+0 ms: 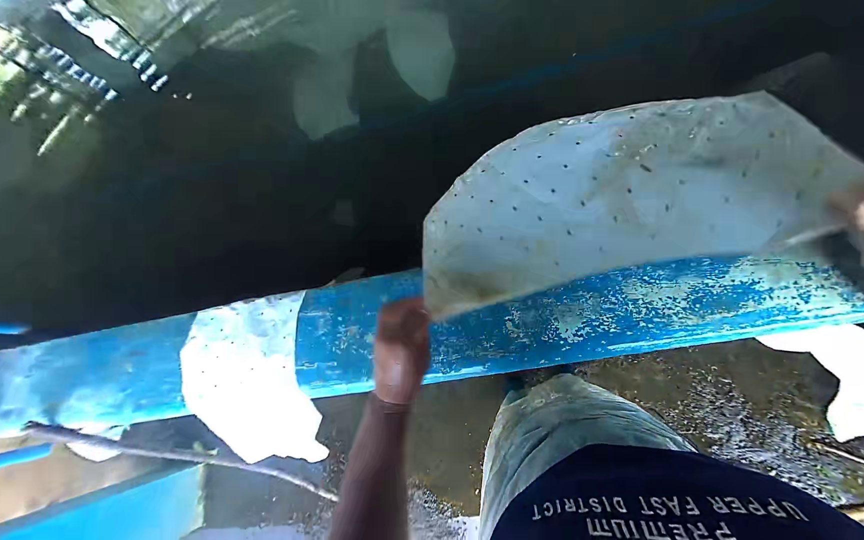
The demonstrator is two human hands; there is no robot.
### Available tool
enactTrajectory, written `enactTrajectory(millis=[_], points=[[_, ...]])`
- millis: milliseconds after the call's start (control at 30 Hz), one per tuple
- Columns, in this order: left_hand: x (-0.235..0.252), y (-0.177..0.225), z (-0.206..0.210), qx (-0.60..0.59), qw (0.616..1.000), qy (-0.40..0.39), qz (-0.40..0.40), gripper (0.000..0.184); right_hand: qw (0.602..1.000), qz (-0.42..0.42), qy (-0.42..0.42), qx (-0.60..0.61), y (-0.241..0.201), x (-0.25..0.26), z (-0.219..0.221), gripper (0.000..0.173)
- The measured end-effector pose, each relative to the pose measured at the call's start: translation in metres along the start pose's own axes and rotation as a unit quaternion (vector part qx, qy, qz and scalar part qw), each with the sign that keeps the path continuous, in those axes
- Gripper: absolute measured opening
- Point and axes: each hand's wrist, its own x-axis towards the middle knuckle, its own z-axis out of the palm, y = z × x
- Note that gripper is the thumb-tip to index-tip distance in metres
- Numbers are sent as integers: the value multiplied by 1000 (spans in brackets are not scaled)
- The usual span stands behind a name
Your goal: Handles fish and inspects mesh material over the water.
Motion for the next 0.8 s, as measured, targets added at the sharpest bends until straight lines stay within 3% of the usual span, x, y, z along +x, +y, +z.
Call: enactTrajectory(millis=[33, 67, 100, 133, 167, 233, 300, 367, 467, 533, 567, 633, 733, 800], points=[[-25, -2, 22, -18, 999, -41, -29, 13, 996, 73, -45, -4, 22, -16, 13, 20], [-46, -2, 38, -40, 993, -98, -60, 14, 994, 78, -67, -27, 67, -32, 28, 22], [-61, 1, 48, -67, 984, -146, -82, 16, 991, 25, -98, -87, 122, -44, 38, 26], [-71, 5, 54, -98, 976, -168, -100, 17, 984, 39, -118, -130, 142, -48, 45, 30], [-76, 9, 56, -122, 972, -163, -115, 19, 976, 84, -137, -149, 127, -42, 49, 32], [-80, 13, 56, -143, 972, -118, -145, 21, 974, 128, -143, -119, 36, -21, 60, 33], [-80, 12, 59, -114, 976, -85, -167, 22, 991, 40, -109, -61, -55, -4, 93, 35], [-82, 11, 65, -86, 979, -76, -171, 19, 995, -16, -103, 7, -128, 5, 154, 46], [-83, 11, 65, -39, 981, -93, -166, 13, 986, -148, -72, 36, -193, -8, 282, 43], [-80, 13, 64, -25, 977, -128, -172, 16, 976, -173, -131, 19, -208, -19, 320, 48], [-79, 14, 64, -21, 972, -146, -181, 17, 975, -168, -146, 3, -199, -18, 320, 50], [-82, 13, 61, -15, 970, -158, -185, 18, 987, -133, -69, -58, -146, -12, 298, 32], [-88, 10, 66, -3, 983, -113, -143, 17, 984, 94, 46, -141, -34, -5, 202, 25], [-97, 9, 71, 17, 990, -78, -114, 15, 939, 281, 92, -173, 21, -11, 146, 39]])
